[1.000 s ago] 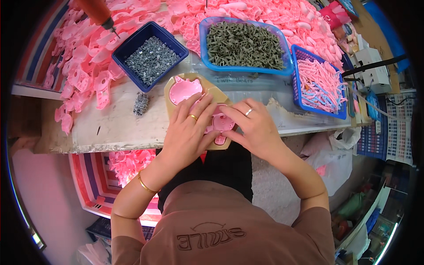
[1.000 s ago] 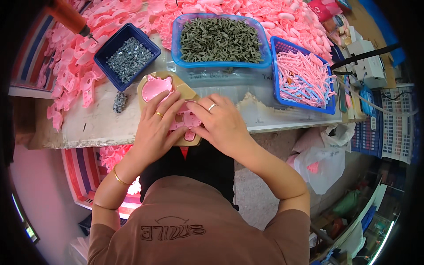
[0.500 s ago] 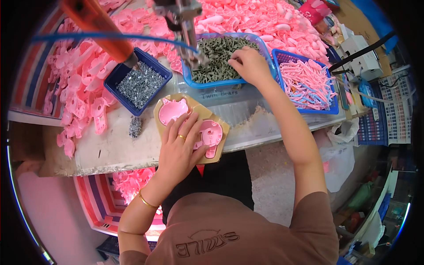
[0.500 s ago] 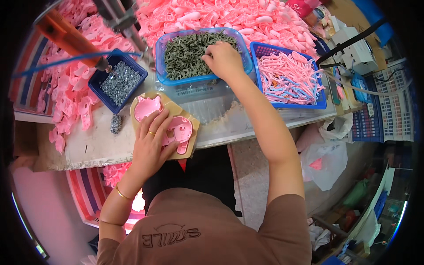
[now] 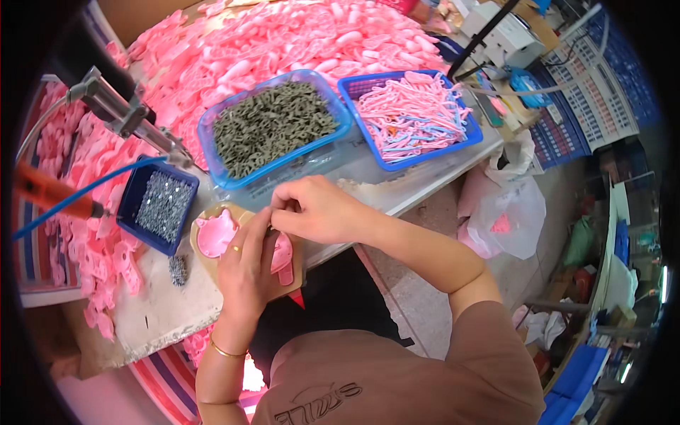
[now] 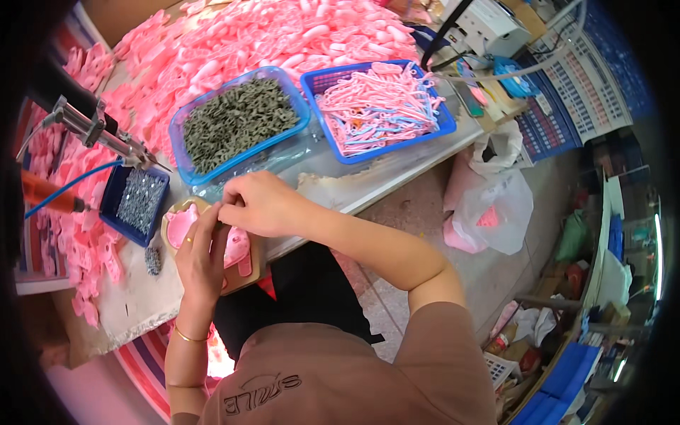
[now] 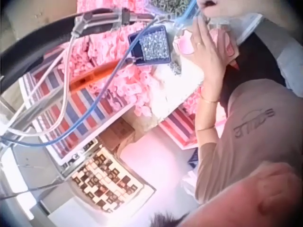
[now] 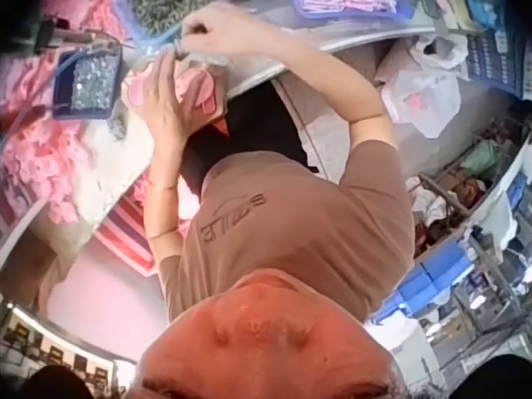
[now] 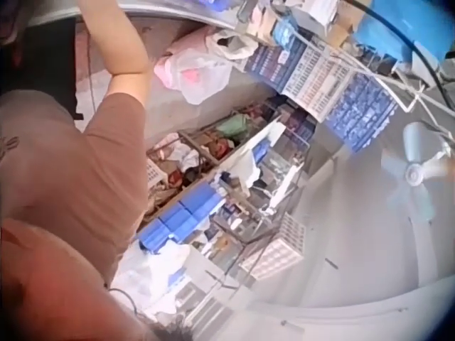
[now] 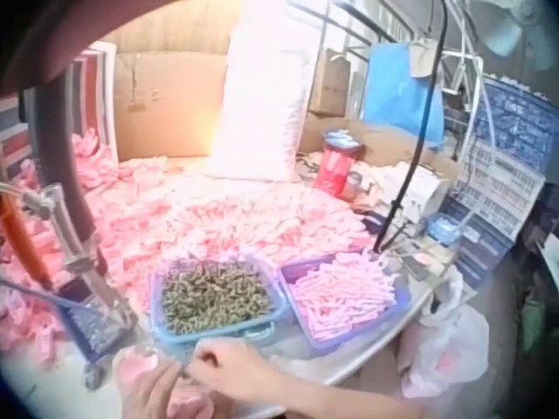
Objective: Assembling pink toy horses by attaching components such as eyes and hair, and using tools to secure parts.
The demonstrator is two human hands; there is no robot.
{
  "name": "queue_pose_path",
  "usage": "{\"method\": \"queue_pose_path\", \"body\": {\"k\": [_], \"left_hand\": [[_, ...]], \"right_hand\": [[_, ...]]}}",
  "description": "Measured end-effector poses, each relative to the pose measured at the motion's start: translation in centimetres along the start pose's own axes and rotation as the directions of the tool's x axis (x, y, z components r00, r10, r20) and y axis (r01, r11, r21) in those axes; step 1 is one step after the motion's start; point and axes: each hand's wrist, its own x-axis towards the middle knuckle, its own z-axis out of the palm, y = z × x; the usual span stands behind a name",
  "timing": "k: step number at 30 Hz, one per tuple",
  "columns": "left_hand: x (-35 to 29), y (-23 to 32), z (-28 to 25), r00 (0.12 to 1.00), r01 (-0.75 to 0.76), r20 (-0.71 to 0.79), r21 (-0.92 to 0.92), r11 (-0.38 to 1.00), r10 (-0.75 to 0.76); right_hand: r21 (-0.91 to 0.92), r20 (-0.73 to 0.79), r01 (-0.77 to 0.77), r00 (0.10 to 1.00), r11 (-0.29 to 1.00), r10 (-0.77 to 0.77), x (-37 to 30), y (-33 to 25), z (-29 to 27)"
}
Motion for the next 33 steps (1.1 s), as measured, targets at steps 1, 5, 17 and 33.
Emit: {"method": "queue_pose_path", "body": {"k": [1,5,17,33], "left_hand": [[0.3,0.1,0.1,0.998,-0.038,-0.046,0.043,0.998,0.04],[-0.9,-0.5,-0.2,0.993,0.116,-0.019,-0.137,0.984,-0.12],[-1.1,0.0,-0.5,0.895,0.444,0.179,-0.465,0.766,-0.409],[-2.0,-1.3,-0.7,0.71,0.624,0.391,-0.735,0.266,-0.586]], "right_hand": [[-0.004,-0.017,-0.005,1.0,1.0,0.005,-0.3,0.5,-0.7],[-0.045,-0.269,-0.112,0.958,0.993,0.096,-1.4,4.6,-6.9],[-0.606,-0.667,-0.363,0.716,0.707,-0.205,-5.0,14.9,-19.9],[-0.145,-0.023,0.114,0.993,0.983,-0.119,-1.5,0.9,-2.6]]}}
